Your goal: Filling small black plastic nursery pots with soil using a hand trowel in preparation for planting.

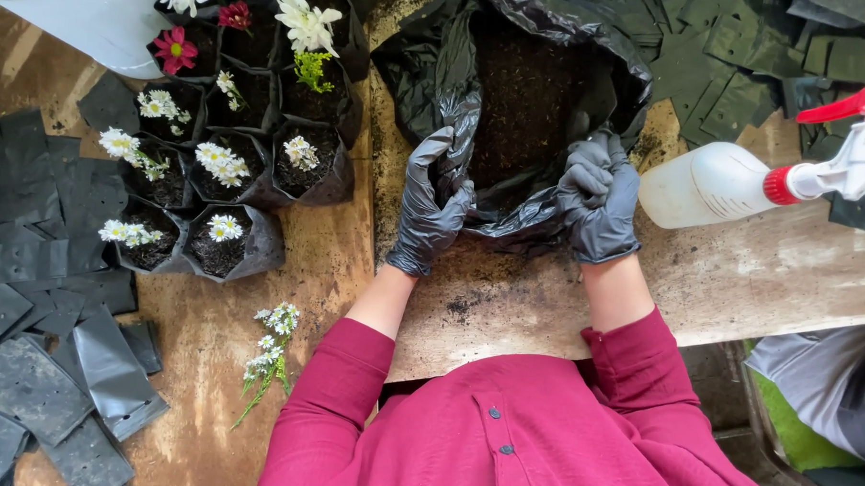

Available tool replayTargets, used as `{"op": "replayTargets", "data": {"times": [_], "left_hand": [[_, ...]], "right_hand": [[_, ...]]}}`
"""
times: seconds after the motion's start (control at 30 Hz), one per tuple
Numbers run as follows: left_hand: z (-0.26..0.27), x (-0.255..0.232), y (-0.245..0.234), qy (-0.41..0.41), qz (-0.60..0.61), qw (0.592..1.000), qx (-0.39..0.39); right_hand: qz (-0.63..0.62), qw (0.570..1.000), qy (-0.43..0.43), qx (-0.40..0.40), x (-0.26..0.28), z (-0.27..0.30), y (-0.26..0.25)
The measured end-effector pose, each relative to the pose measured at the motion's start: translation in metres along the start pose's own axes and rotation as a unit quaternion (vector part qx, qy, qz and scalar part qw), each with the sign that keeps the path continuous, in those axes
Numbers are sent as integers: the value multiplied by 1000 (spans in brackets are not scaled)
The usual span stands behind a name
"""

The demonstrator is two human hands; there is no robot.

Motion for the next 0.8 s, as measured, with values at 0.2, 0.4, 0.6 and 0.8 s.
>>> {"op": "replayTargets", "data": {"times": [0.2, 0.4, 0.6, 0.8], "left_hand": [[-1, 0, 0, 4, -2, 1000, 0], [0, 6, -5, -4, -22, 1000, -8], [0, 9, -3, 0, -30, 999, -12], [-4, 0, -8, -1, -44, 998, -51]], "right_hand": [[284, 957, 58, 32, -63, 11, 23], [376, 927, 16, 0, -71, 36, 32], [170, 985, -20, 21, -66, 37, 9], [220, 971, 54, 70, -74, 8, 19]]}}
Point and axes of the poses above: each hand's wrist, its own z-axis away from the middle knuckle, its own y-axis out of the palm, x = y × z, the point moved 9 cm from there along -z, towards the middle knuckle, and after that the axes turned 12 degrees about z, right-handed, at the moved point
